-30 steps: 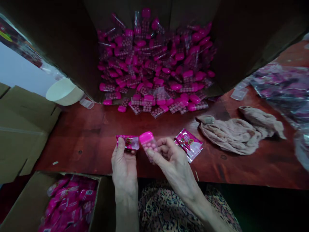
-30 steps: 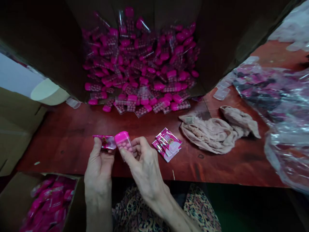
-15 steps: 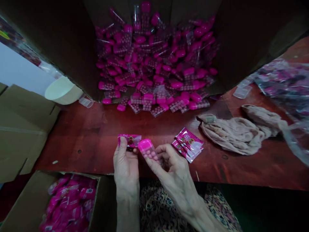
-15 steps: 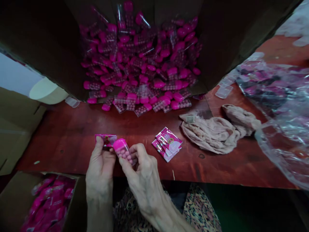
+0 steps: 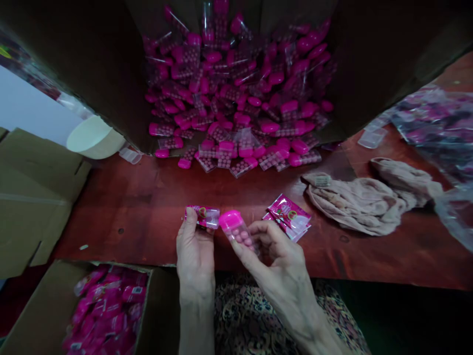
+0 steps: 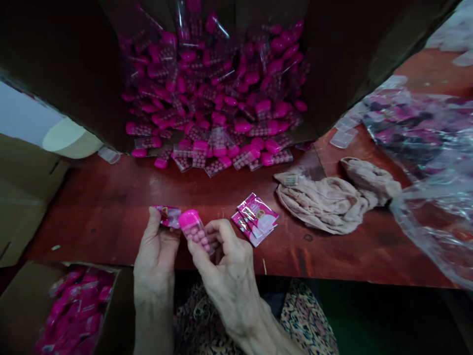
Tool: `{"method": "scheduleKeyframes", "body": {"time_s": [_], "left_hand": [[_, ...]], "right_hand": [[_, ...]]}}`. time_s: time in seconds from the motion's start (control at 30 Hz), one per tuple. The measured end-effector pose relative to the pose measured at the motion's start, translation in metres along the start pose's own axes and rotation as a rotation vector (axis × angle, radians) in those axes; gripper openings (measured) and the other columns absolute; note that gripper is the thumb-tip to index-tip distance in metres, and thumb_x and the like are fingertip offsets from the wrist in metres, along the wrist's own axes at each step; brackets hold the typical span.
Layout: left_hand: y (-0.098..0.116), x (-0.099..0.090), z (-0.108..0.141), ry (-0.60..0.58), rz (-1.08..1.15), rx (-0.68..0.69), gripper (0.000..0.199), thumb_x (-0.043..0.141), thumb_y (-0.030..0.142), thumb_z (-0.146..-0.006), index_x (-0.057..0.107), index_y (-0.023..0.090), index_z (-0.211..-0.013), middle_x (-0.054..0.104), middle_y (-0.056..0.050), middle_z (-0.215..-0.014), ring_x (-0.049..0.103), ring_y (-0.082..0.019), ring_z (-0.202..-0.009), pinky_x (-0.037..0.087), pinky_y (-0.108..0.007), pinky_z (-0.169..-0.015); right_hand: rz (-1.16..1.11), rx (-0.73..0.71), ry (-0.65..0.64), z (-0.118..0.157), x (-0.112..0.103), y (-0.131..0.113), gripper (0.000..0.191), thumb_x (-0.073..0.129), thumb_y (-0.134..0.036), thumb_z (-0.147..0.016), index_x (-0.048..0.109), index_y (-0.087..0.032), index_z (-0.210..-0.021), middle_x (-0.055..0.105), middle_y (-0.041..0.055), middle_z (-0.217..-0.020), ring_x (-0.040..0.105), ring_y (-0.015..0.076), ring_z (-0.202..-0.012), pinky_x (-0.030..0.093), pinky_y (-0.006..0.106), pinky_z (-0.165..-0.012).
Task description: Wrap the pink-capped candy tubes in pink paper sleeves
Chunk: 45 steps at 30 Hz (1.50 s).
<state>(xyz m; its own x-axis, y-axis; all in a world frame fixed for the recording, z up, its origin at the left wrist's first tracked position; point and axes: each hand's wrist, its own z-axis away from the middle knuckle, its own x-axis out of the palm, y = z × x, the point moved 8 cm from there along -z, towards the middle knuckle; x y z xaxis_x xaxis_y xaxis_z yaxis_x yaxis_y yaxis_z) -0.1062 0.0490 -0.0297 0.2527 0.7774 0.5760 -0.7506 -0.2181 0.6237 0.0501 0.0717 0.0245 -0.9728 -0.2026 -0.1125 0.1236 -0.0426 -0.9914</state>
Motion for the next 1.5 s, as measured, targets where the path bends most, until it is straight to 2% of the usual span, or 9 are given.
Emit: {"method": "scheduleKeyframes", "body": {"time_s": [0.4, 0.6, 0.8, 0.9, 1.03, 1.1, 1.2, 1.37, 1.5], "left_hand": [[-0.004, 0.001, 0.0, -0.039, -0.034, -0.008, 0.013, 0.071, 0.023, -0.073, 0.067, 0.014, -0.065, 0.068, 0.001, -0.061, 0.058, -0.007, -0.053, 0.045, -0.017, -0.054], [-0.008, 0.005, 0.003, -0.086, -0.101, -0.001, 0.021, 0.08, 0.03, -0.06, 0.067, 0.014, -0.066, 0.068, 0.001, -0.061, 0.059, -0.009, -0.055, 0.047, -0.021, -0.058], [-0.017, 0.008, 0.009, -0.079, -0.154, -0.021, 0.018, 0.075, 0.03, -0.068, 0.067, 0.013, -0.069, 0.068, 0.0, -0.064, 0.059, -0.008, -0.056, 0.047, -0.02, -0.059], [-0.018, 0.013, 0.013, -0.107, -0.171, -0.003, 0.015, 0.069, 0.027, -0.074, 0.067, 0.013, -0.074, 0.07, -0.002, -0.069, 0.063, -0.011, -0.063, 0.049, -0.024, -0.067], [-0.025, 0.019, 0.018, -0.141, -0.202, -0.067, 0.013, 0.06, 0.024, -0.082, 0.066, 0.013, -0.079, 0.073, -0.006, -0.073, 0.067, -0.015, -0.07, 0.051, -0.029, -0.073], [-0.028, 0.02, 0.019, -0.132, -0.241, -0.112, 0.016, 0.056, 0.025, -0.085, 0.065, 0.012, -0.081, 0.073, -0.007, -0.073, 0.068, -0.015, -0.068, 0.051, -0.028, -0.07], [-0.031, 0.023, 0.022, -0.159, -0.284, -0.139, 0.025, 0.05, 0.029, -0.088, 0.066, 0.01, -0.083, 0.074, -0.01, -0.076, 0.069, -0.016, -0.071, 0.052, -0.028, -0.07], [-0.031, 0.033, 0.027, -0.305, -0.263, -0.11, 0.019, 0.06, 0.025, -0.082, 0.066, 0.01, -0.091, 0.073, -0.013, -0.096, 0.068, -0.02, -0.091, 0.05, -0.032, -0.084], [-0.04, 0.031, 0.03, -0.336, -0.243, -0.2, 0.022, 0.07, 0.024, -0.074, 0.069, 0.008, -0.089, 0.073, -0.014, -0.094, 0.067, -0.019, -0.09, 0.05, -0.028, -0.082]], "right_hand": [[0.05, -0.033, 0.003, -0.001, 0.0, 0.003, 0.01, 0.063, -0.019, -0.078, 0.054, -0.019, -0.081, 0.065, -0.0015, -0.069, 0.06, 0.0091, -0.059, 0.05, 0.019, -0.055], [0.029, -0.018, -0.043, -0.001, 0.006, 0.009, 0.009, 0.063, -0.02, -0.079, 0.055, -0.019, -0.081, 0.063, -0.0022, -0.068, 0.059, 0.0093, -0.059, 0.048, 0.019, -0.055], [-0.004, 0.047, -0.071, -0.001, 0.006, 0.023, 0.009, 0.063, -0.026, -0.081, 0.058, -0.02, -0.084, 0.063, -0.0017, -0.07, 0.06, 0.0109, -0.06, 0.048, 0.02, -0.054], [0.106, -0.041, -0.019, 0.0, 0.004, 0.019, 0.007, 0.06, -0.022, -0.082, 0.061, -0.018, -0.087, 0.065, 0.0002, -0.073, 0.062, 0.0124, -0.063, 0.049, 0.023, -0.059], [0.225, -0.193, 0.054, 0.004, 0.002, 0.01, 0.01, 0.059, -0.017, -0.081, 0.063, -0.015, -0.09, 0.067, 0.0028, -0.076, 0.062, 0.0133, -0.063, 0.05, 0.024, -0.062], [0.169, -0.15, 0.006, 0.004, 0.006, 0.016, 0.012, 0.06, -0.018, -0.081, 0.064, -0.016, -0.091, 0.068, 0.0024, -0.077, 0.062, 0.0135, -0.063, 0.05, 0.024, -0.061], [0.017, 0.006, -0.071, 0.002, 0.01, 0.032, 0.013, 0.062, -0.024, -0.081, 0.066, -0.018, -0.092, 0.069, 0.0011, -0.076, 0.063, 0.014, -0.064, 0.051, 0.025, -0.06], [-0.118, 0.115, -0.039, 0.0, 0.001, 0.041, 0.02, 0.064, -0.031, -0.079, 0.067, -0.017, -0.093, 0.07, 0.0035, -0.08, 0.064, 0.016, -0.068, 0.053, 0.028, -0.064], [-0.028, 0.003, 0.024, 0.0, -0.008, 0.031, 0.016, 0.065, -0.027, -0.078, 0.069, -0.018, -0.091, 0.071, 0.0026, -0.076, 0.064, 0.0158, -0.065, 0.053, 0.028, -0.061]]}}
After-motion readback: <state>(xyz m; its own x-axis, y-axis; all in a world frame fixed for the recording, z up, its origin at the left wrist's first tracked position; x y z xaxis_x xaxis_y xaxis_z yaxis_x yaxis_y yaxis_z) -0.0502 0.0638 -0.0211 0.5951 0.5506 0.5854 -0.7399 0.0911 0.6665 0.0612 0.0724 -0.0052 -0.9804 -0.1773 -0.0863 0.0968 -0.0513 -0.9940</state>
